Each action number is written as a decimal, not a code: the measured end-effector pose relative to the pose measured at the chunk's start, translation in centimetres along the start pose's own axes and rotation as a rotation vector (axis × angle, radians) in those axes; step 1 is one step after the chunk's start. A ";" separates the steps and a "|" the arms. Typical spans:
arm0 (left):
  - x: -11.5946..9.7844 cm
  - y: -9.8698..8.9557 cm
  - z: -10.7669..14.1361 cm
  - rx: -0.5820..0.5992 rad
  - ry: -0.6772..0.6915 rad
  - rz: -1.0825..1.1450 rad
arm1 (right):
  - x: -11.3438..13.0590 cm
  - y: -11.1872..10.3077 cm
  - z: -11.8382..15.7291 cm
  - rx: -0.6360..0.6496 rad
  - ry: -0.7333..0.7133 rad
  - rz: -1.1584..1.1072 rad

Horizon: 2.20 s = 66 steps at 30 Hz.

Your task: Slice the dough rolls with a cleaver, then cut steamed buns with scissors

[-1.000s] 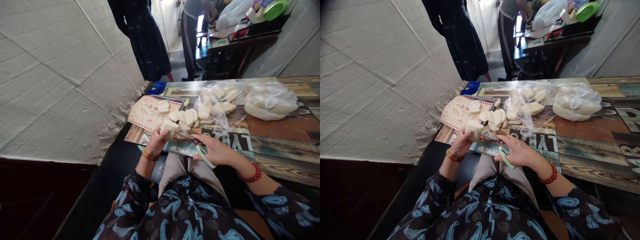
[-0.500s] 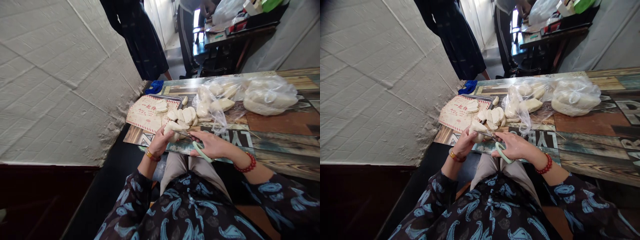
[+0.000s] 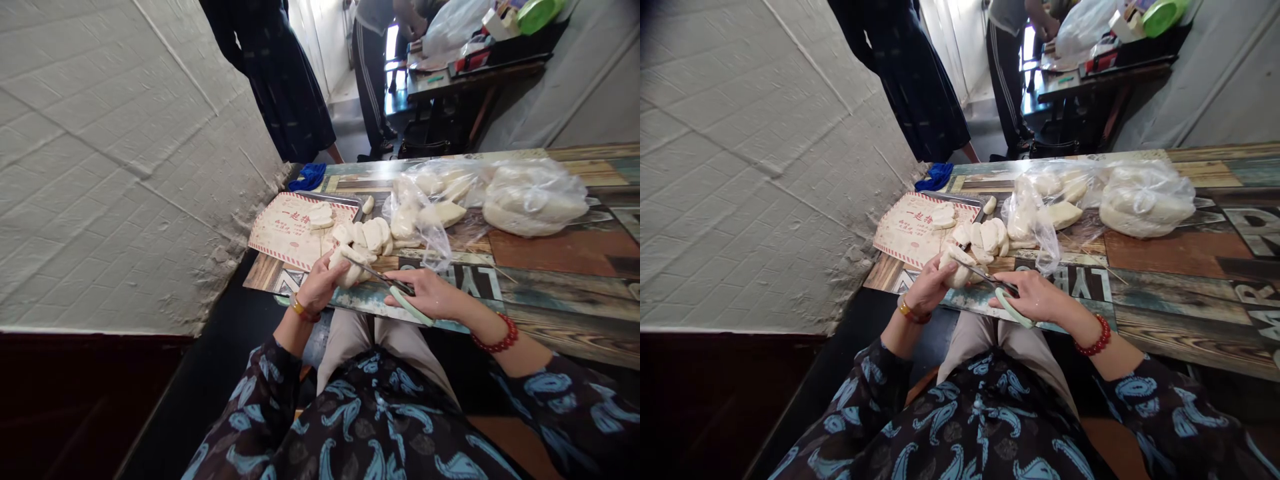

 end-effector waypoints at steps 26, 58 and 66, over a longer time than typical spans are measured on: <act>-0.1 0.8 -0.8 0.055 0.037 -0.012 | 1.3 -0.7 -1.1 0.036 -0.044 -0.090; -0.1 -0.2 -2.0 0.114 -0.050 -0.062 | 0.2 -0.4 -3.0 0.079 -0.049 -0.081; 0.5 -0.8 -2.6 0.130 -0.096 -0.066 | 0.9 -0.2 -2.9 0.106 -0.048 -0.199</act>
Point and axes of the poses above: each hand's wrist, its own z-axis away from the middle knuckle, its own y-axis out of the palm, x = y × z, the point moved 6 cm from there along -z, towards the middle knuckle, and after that the axes turned 14 degrees about z, right-handed, at the moved point
